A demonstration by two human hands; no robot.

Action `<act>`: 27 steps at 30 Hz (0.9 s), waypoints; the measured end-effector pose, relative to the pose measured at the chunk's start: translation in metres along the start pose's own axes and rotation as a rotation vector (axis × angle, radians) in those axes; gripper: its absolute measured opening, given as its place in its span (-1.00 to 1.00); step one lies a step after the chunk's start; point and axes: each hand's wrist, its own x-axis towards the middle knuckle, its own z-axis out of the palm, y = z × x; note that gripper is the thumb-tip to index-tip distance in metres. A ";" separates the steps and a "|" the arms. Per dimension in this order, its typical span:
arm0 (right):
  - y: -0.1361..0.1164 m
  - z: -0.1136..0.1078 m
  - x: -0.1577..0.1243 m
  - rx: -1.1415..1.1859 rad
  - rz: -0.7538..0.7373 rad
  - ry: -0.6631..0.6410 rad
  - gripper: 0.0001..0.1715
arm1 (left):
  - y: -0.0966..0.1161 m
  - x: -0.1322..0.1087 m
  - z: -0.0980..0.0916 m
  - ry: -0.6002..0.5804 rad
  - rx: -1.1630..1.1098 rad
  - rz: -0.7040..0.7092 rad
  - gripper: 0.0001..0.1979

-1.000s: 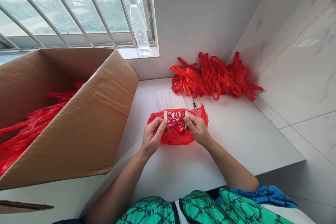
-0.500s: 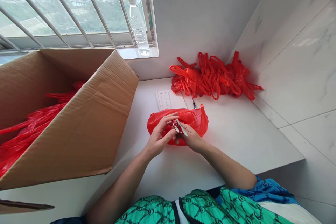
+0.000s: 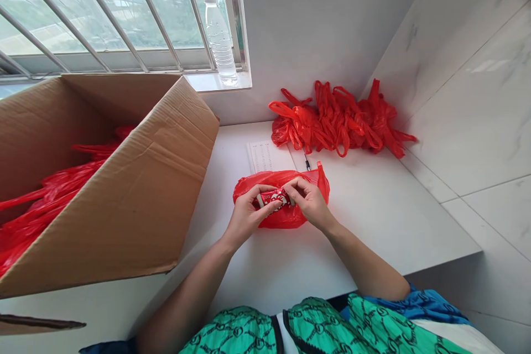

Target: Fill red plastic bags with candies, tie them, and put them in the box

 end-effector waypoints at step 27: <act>-0.004 -0.001 -0.003 -0.002 0.039 -0.105 -0.70 | -0.002 0.003 -0.010 0.201 0.099 0.195 -0.80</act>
